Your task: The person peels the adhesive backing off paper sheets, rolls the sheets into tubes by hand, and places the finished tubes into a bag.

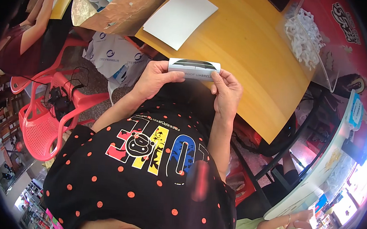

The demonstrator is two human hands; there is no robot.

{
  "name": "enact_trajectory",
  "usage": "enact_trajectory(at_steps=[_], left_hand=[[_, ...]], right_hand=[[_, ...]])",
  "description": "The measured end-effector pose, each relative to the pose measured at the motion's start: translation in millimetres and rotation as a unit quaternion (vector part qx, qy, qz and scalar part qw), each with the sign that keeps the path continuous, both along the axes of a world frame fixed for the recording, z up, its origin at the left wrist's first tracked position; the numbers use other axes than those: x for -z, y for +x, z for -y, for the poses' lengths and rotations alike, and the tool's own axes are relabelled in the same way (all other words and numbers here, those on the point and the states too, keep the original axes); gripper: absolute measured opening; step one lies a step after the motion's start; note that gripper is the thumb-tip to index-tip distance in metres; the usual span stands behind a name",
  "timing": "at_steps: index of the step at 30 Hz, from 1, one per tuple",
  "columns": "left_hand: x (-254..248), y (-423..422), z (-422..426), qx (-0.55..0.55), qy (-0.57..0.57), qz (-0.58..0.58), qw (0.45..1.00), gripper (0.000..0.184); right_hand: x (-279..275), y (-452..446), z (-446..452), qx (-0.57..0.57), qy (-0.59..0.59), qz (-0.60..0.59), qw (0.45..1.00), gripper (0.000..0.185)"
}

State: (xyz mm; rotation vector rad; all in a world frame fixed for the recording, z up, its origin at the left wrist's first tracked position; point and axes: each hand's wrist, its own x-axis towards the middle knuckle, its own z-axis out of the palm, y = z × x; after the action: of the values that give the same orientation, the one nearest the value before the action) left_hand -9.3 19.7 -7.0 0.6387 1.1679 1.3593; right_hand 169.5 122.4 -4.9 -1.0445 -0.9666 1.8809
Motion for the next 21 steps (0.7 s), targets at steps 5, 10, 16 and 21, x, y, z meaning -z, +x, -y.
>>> enact_trajectory(at_steps=[5, 10, 16, 21], left_hand=[[-1.1, 1.7, -0.2, -0.021, 0.002, -0.014, 1.000, 0.023], [-2.1, 1.6, 0.3, -0.032, 0.007, -0.020, 0.999, 0.023], [1.1, -1.4, 0.3, -0.032, 0.015, -0.029, 0.999, 0.022], [0.5, -1.6, 0.6, -0.054, 0.012, -0.038, 0.998, 0.021]], right_hand=[[0.6, -0.3, 0.6, -0.008, -0.005, -0.012, 1.000, 0.015], [4.4, -0.4, 1.9, -0.012, -0.008, -0.005, 1.000, 0.016], [4.8, -4.6, 4.2, -0.005, -0.013, -0.002, 1.000, 0.015], [3.4, -5.6, 5.3, -0.011, -0.010, -0.009, 1.000, 0.015]])
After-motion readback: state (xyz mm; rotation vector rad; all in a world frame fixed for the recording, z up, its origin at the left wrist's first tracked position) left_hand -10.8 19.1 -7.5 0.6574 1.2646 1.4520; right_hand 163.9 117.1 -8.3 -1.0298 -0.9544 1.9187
